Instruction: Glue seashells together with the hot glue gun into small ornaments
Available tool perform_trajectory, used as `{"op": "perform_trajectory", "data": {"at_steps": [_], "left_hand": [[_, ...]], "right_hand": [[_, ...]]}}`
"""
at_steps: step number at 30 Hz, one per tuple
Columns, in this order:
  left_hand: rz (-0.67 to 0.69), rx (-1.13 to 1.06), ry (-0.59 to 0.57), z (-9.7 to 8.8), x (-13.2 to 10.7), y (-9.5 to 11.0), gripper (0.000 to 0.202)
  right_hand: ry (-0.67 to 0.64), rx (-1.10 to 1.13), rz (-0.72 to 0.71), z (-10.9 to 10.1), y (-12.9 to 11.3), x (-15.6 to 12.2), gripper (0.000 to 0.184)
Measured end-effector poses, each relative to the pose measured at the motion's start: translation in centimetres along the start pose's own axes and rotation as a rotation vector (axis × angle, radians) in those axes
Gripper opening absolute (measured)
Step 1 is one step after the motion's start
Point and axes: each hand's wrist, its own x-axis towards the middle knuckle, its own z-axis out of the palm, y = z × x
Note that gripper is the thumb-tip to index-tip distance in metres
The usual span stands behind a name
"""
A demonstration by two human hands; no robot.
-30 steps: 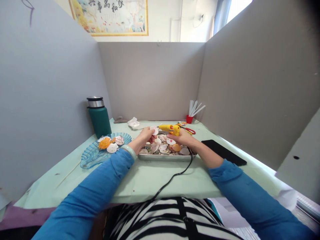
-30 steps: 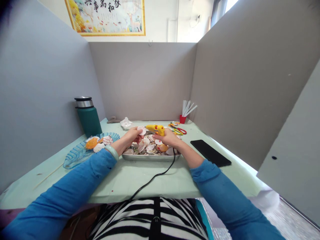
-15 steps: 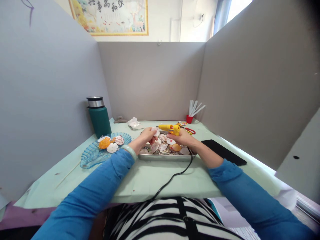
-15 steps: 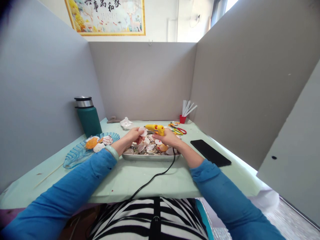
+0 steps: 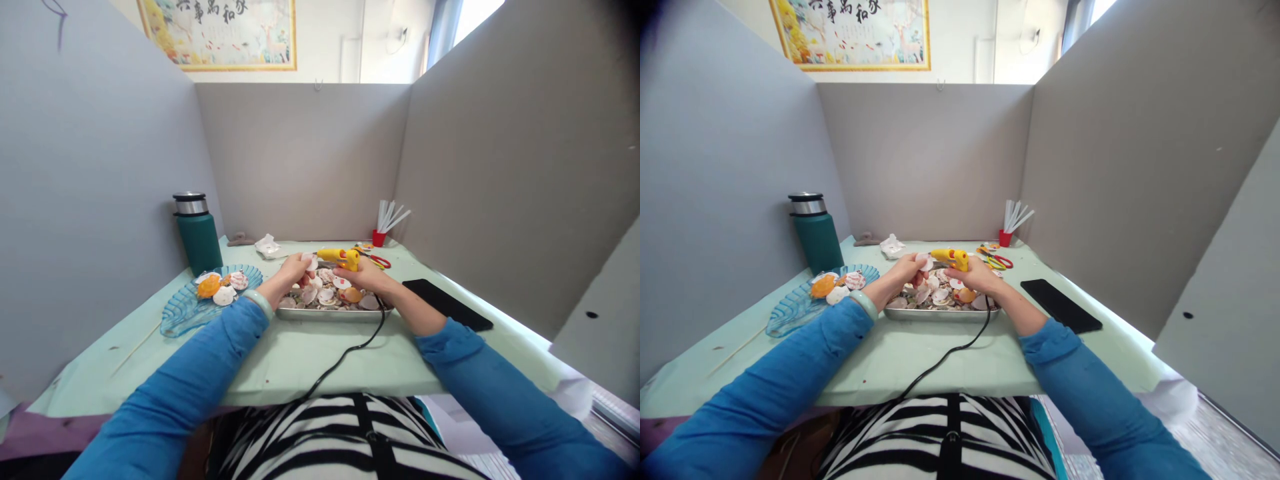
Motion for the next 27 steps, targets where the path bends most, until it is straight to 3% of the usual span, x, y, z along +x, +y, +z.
{"op": "perform_trajectory", "data": {"at_steps": [27], "left_hand": [[0.031, 0.073, 0.014, 0.01, -0.10, -0.11, 0.028]], "right_hand": [[-0.004, 0.021, 0.006, 0.07, -0.48, -0.25, 0.037]]}}
